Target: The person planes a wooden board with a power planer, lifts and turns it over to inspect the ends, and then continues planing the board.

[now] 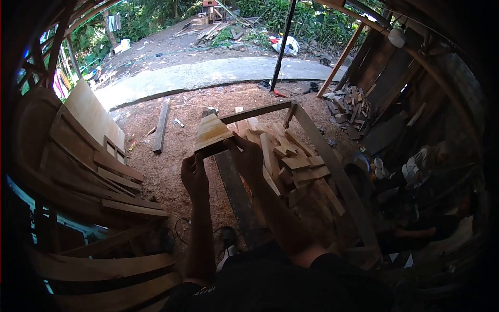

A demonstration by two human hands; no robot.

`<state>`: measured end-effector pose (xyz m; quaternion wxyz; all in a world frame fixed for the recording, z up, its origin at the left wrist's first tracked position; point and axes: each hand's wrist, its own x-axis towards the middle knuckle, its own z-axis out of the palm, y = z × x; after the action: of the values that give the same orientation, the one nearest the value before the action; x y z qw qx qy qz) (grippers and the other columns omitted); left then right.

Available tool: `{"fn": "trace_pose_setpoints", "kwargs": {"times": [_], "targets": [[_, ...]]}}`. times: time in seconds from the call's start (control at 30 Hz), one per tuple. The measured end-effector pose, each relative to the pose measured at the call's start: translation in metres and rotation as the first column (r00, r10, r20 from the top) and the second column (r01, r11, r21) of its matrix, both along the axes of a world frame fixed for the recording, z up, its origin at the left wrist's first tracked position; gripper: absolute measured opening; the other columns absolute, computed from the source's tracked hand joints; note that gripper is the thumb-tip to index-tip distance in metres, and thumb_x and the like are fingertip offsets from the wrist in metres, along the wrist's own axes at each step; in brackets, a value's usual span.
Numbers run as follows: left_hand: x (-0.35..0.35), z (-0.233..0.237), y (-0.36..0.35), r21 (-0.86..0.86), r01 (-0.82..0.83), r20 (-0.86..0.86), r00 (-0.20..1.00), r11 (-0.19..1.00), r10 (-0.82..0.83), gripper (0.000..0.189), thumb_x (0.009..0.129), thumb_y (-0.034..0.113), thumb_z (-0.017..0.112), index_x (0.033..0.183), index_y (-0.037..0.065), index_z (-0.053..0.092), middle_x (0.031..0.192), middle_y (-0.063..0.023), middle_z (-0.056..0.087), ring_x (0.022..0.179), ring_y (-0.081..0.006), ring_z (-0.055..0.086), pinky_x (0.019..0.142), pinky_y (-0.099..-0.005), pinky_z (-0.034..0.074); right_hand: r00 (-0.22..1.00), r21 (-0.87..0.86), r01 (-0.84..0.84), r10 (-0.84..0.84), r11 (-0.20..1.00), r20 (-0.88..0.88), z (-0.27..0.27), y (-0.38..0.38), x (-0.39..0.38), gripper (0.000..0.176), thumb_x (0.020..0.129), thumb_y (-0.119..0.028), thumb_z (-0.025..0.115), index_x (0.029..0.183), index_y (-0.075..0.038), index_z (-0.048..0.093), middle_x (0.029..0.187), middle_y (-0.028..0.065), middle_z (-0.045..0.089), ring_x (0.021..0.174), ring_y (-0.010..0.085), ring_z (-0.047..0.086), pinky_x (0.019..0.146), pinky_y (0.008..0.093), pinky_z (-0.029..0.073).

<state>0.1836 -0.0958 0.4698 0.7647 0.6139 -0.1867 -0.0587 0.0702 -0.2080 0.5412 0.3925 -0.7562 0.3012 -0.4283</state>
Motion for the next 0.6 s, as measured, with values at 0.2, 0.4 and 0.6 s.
{"fn": "trace_pose_setpoints", "kwargs": {"times": [0.2, 0.4, 0.6], "targets": [[0.009, -0.001, 0.008, 0.034, -0.066, 0.067, 0.996, 0.997, 0.063, 0.033, 0.105, 0.030, 0.068, 0.108, -0.002, 0.067, 0.100, -0.0109, 0.070, 0.095, -0.0179, 0.068, 0.082, -0.0309, 0.053, 0.997, -0.125, -0.004, 0.013, 0.992, 0.072, -0.001, 0.003, 0.014, 0.038, 0.096, -0.036, 0.076, 0.117, -0.005, 0.078, 0.093, 0.0209, 0.077, 0.087, 0.0331, 0.078, 0.074, 0.0393, 0.059], [0.014, 0.012, 0.018, 0.029, -0.041, 0.022, 0.999, 0.999, 0.040, 0.033, 0.106, 0.030, 0.067, 0.105, -0.002, 0.066, 0.096, -0.0076, 0.068, 0.087, -0.0131, 0.063, 0.079, -0.0306, 0.051, 0.998, -0.124, -0.027, 0.033, 0.992, 0.052, 0.001, 0.006, 0.023, 0.038, 0.096, -0.035, 0.076, 0.118, -0.003, 0.077, 0.094, 0.0208, 0.077, 0.088, 0.0340, 0.077, 0.075, 0.0396, 0.060], [0.015, 0.014, 0.016, -0.016, -0.054, -0.026, 0.998, 0.998, 0.054, 0.029, 0.108, 0.028, 0.065, 0.105, -0.002, 0.065, 0.096, -0.0066, 0.067, 0.087, -0.0117, 0.061, 0.077, -0.0300, 0.049, 0.997, -0.179, -0.040, 0.050, 0.983, 0.052, 0.001, 0.004, 0.029, 0.044, 0.095, -0.037, 0.078, 0.125, -0.005, 0.075, 0.091, 0.0199, 0.077, 0.085, 0.0287, 0.079, 0.072, 0.0365, 0.058]]}}
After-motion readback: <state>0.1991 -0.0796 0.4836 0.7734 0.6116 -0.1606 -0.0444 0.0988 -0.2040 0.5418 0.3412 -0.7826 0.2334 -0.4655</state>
